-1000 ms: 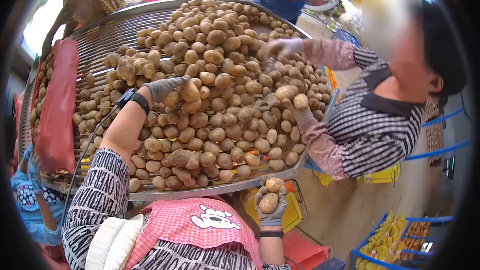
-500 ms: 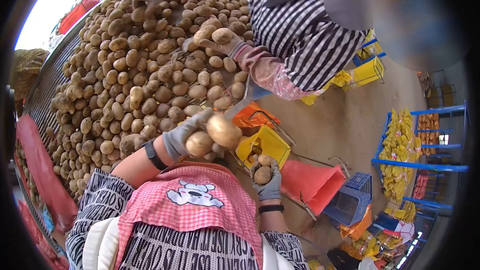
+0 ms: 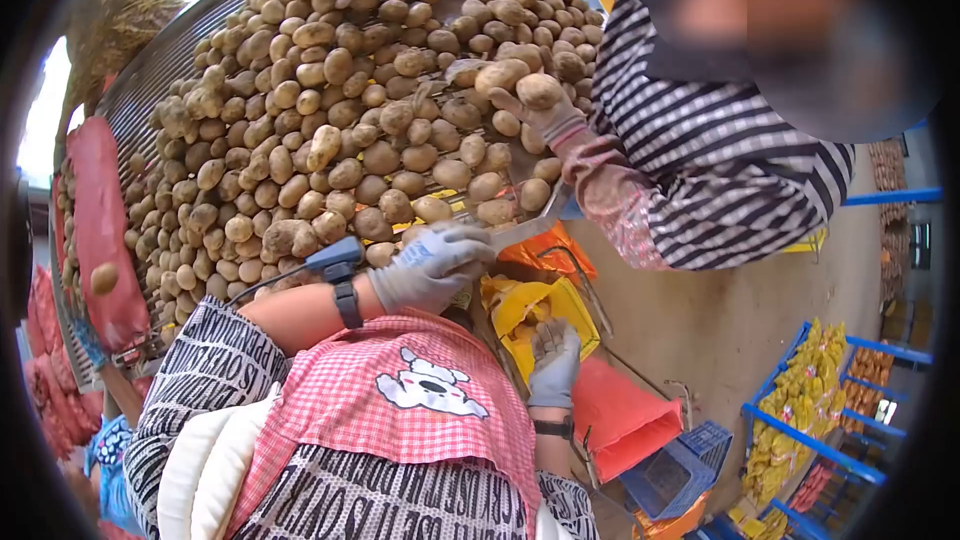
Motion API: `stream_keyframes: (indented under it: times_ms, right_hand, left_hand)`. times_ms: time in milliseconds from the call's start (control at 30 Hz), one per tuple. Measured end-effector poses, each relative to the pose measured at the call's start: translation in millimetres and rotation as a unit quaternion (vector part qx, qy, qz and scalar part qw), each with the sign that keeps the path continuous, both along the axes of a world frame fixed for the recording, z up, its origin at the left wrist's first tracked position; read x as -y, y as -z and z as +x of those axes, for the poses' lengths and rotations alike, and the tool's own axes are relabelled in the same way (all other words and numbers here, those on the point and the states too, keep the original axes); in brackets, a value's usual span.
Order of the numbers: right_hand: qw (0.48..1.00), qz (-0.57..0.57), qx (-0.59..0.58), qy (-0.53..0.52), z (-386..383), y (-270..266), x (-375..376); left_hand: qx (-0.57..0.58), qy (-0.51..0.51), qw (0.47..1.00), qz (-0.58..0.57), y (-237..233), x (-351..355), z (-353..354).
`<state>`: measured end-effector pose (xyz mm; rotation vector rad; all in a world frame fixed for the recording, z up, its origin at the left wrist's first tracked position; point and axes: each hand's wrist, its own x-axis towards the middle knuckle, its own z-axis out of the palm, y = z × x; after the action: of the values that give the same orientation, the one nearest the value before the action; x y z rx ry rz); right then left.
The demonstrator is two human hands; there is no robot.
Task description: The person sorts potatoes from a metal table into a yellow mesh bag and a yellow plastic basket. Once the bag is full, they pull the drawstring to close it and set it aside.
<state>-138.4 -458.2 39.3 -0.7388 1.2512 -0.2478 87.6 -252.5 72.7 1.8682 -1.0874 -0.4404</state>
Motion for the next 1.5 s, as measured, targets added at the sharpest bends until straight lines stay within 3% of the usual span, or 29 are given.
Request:
stream_keyframes:
  times_ms: [33, 100, 167, 233, 267, 300, 367, 400, 500, 533, 600, 633, 700, 767, 833, 933, 1033, 1067, 1167, 1200, 1233, 1267, 1300, 1333, 1367, 1400, 1433, 1467, 1500]
  right_hand:
    - [1.0, 0.006, -0.002, -0.015, 28, -14, -4]
    - [0.957, -0.106, 0.048, -0.267, 84, -30, -17]
    - [0.895, -0.143, 0.12, -0.406, 137, -28, -35]
    - [0.784, -0.281, 0.191, -0.519, 185, -33, -66]
    - [0.699, -0.375, 0.244, -0.558, 212, -40, -80]
    - [0.6, -0.458, 0.292, -0.587, 235, -46, -94]
    - [0.483, -0.557, 0.34, -0.584, 282, -43, -125]
    - [0.476, -0.554, 0.349, -0.586, 303, -37, -136]
    - [0.326, -0.661, 0.185, -0.65, 340, 6, -160]
    - [0.294, -0.68, 0.16, -0.652, 340, 7, -163]
    - [0.208, -0.727, 0.114, -0.645, 339, 28, -157]
    - [0.202, -0.727, 0.121, -0.645, 338, 24, -156]
    - [0.203, -0.699, 0.083, -0.681, 341, 15, -155]
    - [0.203, -0.704, 0.08, -0.676, 343, 17, -159]
    - [0.206, -0.711, 0.075, -0.668, 347, 21, -161]
    - [0.222, -0.713, 0.074, -0.661, 351, 35, -157]
    - [0.249, -0.72, 0.065, -0.645, 368, 41, -150]
    - [0.269, -0.72, 0.051, -0.638, 374, 39, -148]
    - [0.387, -0.668, 0.022, -0.636, 396, 31, -152]
    - [0.385, -0.671, 0.023, -0.633, 397, 30, -152]
    - [0.42, -0.653, 0.033, -0.629, 400, 32, -151]
    - [0.453, -0.634, 0.043, -0.625, 402, 34, -149]
    - [0.45, -0.639, 0.045, -0.622, 404, 37, -146]
    - [0.539, -0.591, 0.103, -0.591, 405, 43, -142]
    - [0.621, -0.535, 0.161, -0.549, 404, 53, -137]
    - [0.723, -0.397, 0.246, -0.51, 398, 59, -136]
    - [0.724, -0.399, 0.244, -0.507, 394, 60, -127]
    - [0.828, -0.144, 0.271, -0.469, 389, 62, -116]
    - [0.869, 0.122, 0.277, -0.392, 384, 60, -108]
  left_hand:
    - [0.108, -0.059, 0.991, 0.046, 1, -17, 17]
    - [0.217, -0.149, 0.942, 0.209, -24, -53, 50]
    - [0.189, -0.161, 0.897, 0.365, -17, -103, 74]
    - [0.185, -0.131, 0.89, 0.396, -30, -136, 81]
    - [0.187, -0.086, 0.883, 0.422, -36, -150, 85]
    - [0.179, -0.098, 0.883, 0.423, -35, -162, 81]
    - [0.072, -0.132, 0.861, 0.487, -32, -185, 76]
    - [0.103, -0.176, 0.853, 0.48, -35, -198, 70]
    - [0.028, -0.245, 0.868, 0.431, -32, -239, 89]
    - [0.1, -0.257, 0.857, 0.434, -36, -249, 90]
    - [0.116, -0.272, 0.839, 0.457, -28, -281, 105]
    - [0.156, -0.278, 0.834, 0.451, -26, -299, 106]
    - [0.157, -0.29, 0.853, 0.404, -20, -321, 102]
    - [0.234, -0.354, 0.826, 0.372, -10, -337, 101]
    - [0.207, -0.41, 0.81, 0.366, -14, -345, 99]
    - [0.137, -0.534, 0.82, 0.155, -28, -345, 79]
    - [0.184, -0.493, 0.837, 0.151, -25, -347, 46]
    - [0.142, -0.476, 0.851, 0.172, -25, -341, 40]
    - [0.122, -0.411, 0.887, 0.172, -20, -302, 48]
    - [0.102, -0.404, 0.882, 0.221, -22, -282, 58]
    - [0.082, -0.396, 0.874, 0.269, -24, -262, 71]
    - [0.085, -0.398, 0.874, 0.265, -12, -247, 81]
    - [0.059, -0.394, 0.85, 0.344, 9, -234, 94]
    - [0.031, -0.384, 0.821, 0.421, 5, -220, 107]
    - [-0.069, -0.414, 0.8, 0.429, 3, -207, 118]
    - [-0.085, -0.438, 0.782, 0.436, -4, -194, 122]
    - [-0.102, -0.459, 0.763, 0.444, -8, -187, 123]
    - [-0.105, -0.455, 0.765, 0.443, 5, -183, 120]
    - [-0.015, -0.475, 0.755, 0.453, 27, -179, 116]
